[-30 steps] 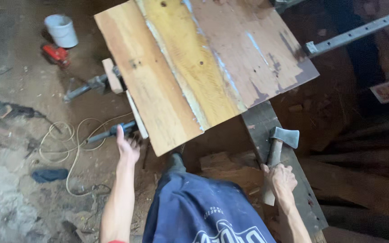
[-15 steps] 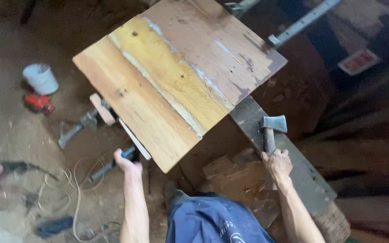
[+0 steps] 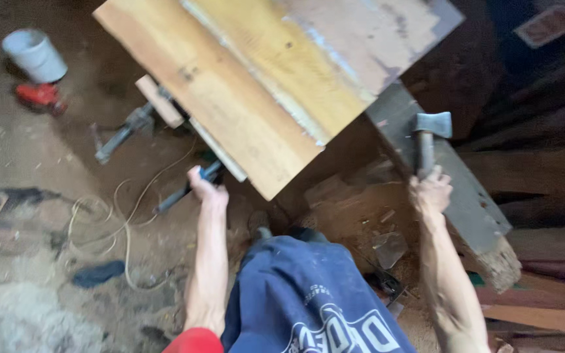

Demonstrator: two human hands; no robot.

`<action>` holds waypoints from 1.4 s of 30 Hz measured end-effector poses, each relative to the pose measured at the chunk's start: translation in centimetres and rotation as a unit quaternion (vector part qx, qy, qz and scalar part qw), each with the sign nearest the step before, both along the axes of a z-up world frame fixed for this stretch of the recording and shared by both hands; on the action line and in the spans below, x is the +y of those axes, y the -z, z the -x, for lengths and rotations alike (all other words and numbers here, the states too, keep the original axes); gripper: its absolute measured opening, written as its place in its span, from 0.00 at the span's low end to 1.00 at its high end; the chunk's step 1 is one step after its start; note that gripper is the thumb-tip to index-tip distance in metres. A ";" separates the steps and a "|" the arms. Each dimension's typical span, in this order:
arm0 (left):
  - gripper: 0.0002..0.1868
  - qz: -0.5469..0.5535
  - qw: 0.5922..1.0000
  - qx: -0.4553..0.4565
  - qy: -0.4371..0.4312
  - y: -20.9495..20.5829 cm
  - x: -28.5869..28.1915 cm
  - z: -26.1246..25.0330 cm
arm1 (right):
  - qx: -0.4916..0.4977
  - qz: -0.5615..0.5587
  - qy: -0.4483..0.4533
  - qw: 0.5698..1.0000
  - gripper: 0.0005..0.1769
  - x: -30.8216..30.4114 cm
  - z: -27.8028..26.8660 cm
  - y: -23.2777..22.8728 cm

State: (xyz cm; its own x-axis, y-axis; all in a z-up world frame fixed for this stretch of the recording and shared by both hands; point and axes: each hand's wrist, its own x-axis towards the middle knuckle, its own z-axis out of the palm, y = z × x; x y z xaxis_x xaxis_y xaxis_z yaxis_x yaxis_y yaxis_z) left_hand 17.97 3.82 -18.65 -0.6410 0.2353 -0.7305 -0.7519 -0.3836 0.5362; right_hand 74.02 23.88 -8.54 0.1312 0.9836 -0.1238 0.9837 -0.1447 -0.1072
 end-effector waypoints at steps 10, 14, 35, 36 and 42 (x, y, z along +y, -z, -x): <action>0.37 -0.002 0.994 -0.029 0.107 -0.3 -1.0 -1.0 | -0.045 -0.021 0.019 0.999 0.53 -4.3 3.3 -0.9; 0.51 0.045 0.966 0.000 0.254 -3.1 -4.2 -1.2 | -0.147 -0.136 0.017 0.980 0.44 -7.3 7.1 -1.7; 0.20 0.119 0.774 0.148 0.604 -5.9 -13.4 -2.1 | 0.147 0.157 -0.106 0.971 0.15 -30.3 19.8 5.8; 0.20 0.124 0.763 0.159 0.614 -6.0 -14.1 -2.1 | 0.147 0.149 -0.108 0.972 0.16 -31.6 20.3 5.6; 0.21 0.132 0.719 0.137 0.669 -6.5 -20.7 -1.8 | 0.204 0.229 0.089 0.948 0.17 -42.9 22.4 4.2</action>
